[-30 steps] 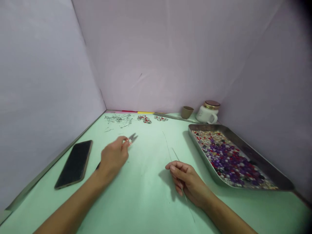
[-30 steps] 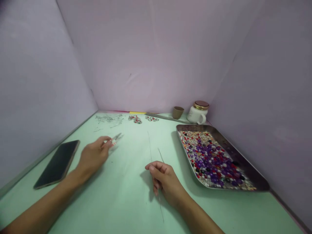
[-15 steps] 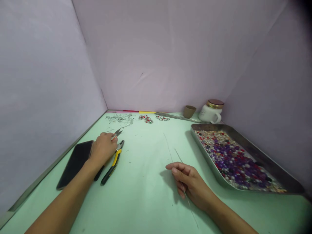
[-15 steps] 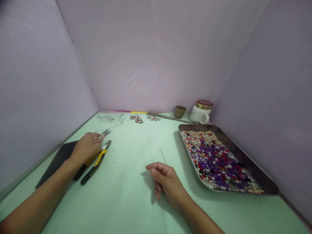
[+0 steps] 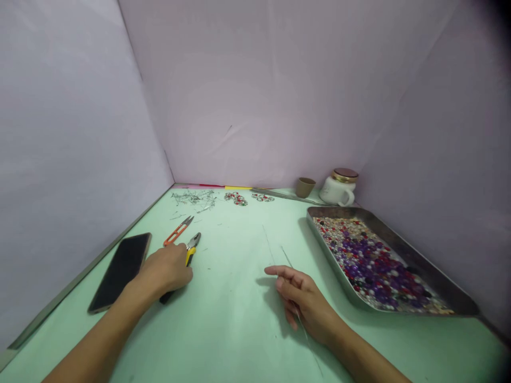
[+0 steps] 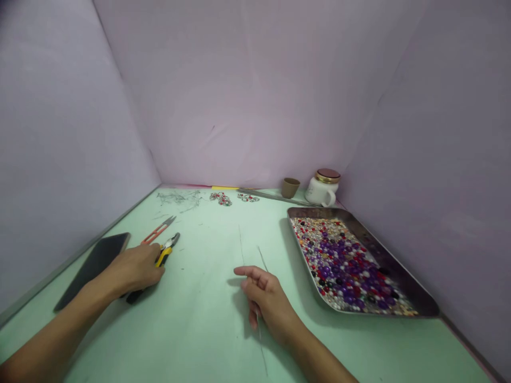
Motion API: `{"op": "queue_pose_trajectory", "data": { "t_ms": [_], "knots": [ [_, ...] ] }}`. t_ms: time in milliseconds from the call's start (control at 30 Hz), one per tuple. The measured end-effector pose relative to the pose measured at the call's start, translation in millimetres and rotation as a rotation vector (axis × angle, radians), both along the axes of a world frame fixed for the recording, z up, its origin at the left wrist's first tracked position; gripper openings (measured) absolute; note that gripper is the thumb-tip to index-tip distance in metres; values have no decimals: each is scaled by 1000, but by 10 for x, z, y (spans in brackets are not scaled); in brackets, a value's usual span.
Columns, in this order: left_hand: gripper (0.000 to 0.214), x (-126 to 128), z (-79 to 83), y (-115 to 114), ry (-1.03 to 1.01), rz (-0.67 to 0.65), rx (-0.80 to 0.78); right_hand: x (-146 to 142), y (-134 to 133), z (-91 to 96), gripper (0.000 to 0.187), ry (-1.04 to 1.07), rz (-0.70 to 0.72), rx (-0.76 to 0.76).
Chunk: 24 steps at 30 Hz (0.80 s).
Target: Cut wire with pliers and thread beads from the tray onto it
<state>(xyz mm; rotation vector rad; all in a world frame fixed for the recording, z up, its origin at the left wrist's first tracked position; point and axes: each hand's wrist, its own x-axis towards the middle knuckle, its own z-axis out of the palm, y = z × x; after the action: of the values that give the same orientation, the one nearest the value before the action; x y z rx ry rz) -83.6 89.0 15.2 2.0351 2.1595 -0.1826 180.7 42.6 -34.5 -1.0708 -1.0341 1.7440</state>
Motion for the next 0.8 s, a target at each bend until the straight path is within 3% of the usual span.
{"op": "queue_pose_trajectory", "data": {
  "t_ms": [167,233,367,467,567,800],
  "knots": [
    [9,66,-50,16,-121,80,133,10,13,28,24,7,57,0],
    [6,140,-25,-4,-409,96,68,22,27,30,22,30,76,-7],
    [16,370,0,-138,-1297,100,-357,53,53,23,22,82,95,-49],
    [26,528,-61,-253,-1605,107,-501,72,65,22,22,115,88,-79],
    [34,581,-118,-295,-1732,141,-508,98,78,33,23,159,91,-115],
    [42,522,-80,-256,-1690,189,-548,177,117,34,24,270,163,-178]
  ]
}}
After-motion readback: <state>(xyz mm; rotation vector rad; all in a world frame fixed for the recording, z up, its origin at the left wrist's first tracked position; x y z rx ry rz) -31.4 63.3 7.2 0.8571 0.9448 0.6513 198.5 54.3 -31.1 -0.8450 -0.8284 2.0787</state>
